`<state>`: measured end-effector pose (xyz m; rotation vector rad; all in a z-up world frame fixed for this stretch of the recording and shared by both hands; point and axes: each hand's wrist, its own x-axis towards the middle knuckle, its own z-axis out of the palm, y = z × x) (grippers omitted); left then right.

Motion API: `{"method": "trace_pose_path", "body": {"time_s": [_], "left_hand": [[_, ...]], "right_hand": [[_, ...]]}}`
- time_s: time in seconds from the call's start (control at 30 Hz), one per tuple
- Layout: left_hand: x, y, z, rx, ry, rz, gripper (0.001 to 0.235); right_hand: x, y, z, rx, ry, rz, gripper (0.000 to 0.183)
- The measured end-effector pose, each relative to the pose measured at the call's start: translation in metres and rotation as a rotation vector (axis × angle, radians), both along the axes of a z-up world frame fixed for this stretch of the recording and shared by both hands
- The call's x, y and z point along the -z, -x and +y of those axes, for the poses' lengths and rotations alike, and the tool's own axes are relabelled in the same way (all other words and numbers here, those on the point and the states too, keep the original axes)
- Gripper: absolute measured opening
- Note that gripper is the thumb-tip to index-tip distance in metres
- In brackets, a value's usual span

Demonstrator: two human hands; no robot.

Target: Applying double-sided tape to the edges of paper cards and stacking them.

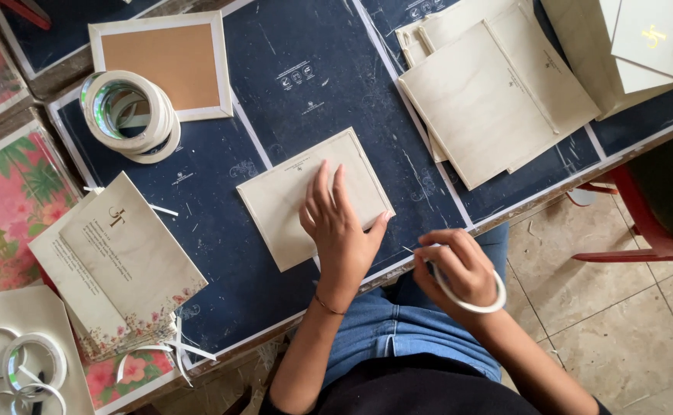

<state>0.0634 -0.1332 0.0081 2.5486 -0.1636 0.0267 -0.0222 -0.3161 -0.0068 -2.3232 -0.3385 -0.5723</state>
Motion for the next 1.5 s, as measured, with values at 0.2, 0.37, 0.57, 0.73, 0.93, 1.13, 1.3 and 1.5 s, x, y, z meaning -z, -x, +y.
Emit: {"method": "trace_pose_path", "body": {"time_s": [0.2, 0.37, 0.57, 0.73, 0.93, 1.13, 1.3, 1.5], "left_hand": [[0.028, 0.057, 0.021, 0.414, -0.141, 0.050, 0.116], [-0.019, 0.062, 0.062, 0.637, 0.298, 0.177, 0.083], [-0.023, 0.034, 0.160, -0.257, -0.170, -0.189, 0.076], [-0.015, 0.029, 0.214, -0.668, -0.443, 0.043, 0.109], [-0.068, 0.047, 0.211, -0.519, -0.223, -0.388, 0.008], [-0.042, 0.052, 0.149, -0.512, 0.492, -0.295, 0.036], [0.010, 0.044, 0.086, -0.279, 0.501, 0.004, 0.037], [-0.026, 0.049, 0.077, -0.241, 0.087, 0.039, 0.066]], "right_hand": [[-0.012, 0.032, -0.022, 0.260, -0.175, 0.993, 0.022], [0.003, 0.041, -0.019, 0.120, -0.638, 0.858, 0.032], [-0.016, -0.001, -0.052, 0.246, -0.629, 0.375, 0.041], [-0.006, -0.047, -0.099, 0.308, -0.622, 0.145, 0.041], [-0.014, -0.048, -0.118, 0.477, 0.234, 0.019, 0.063], [-0.018, -0.043, -0.072, 0.215, 0.037, -0.104, 0.042], [-0.047, -0.037, 0.021, 0.065, -0.198, 0.218, 0.011], [-0.005, -0.022, 0.064, -0.111, -0.192, 0.439, 0.011]]}}
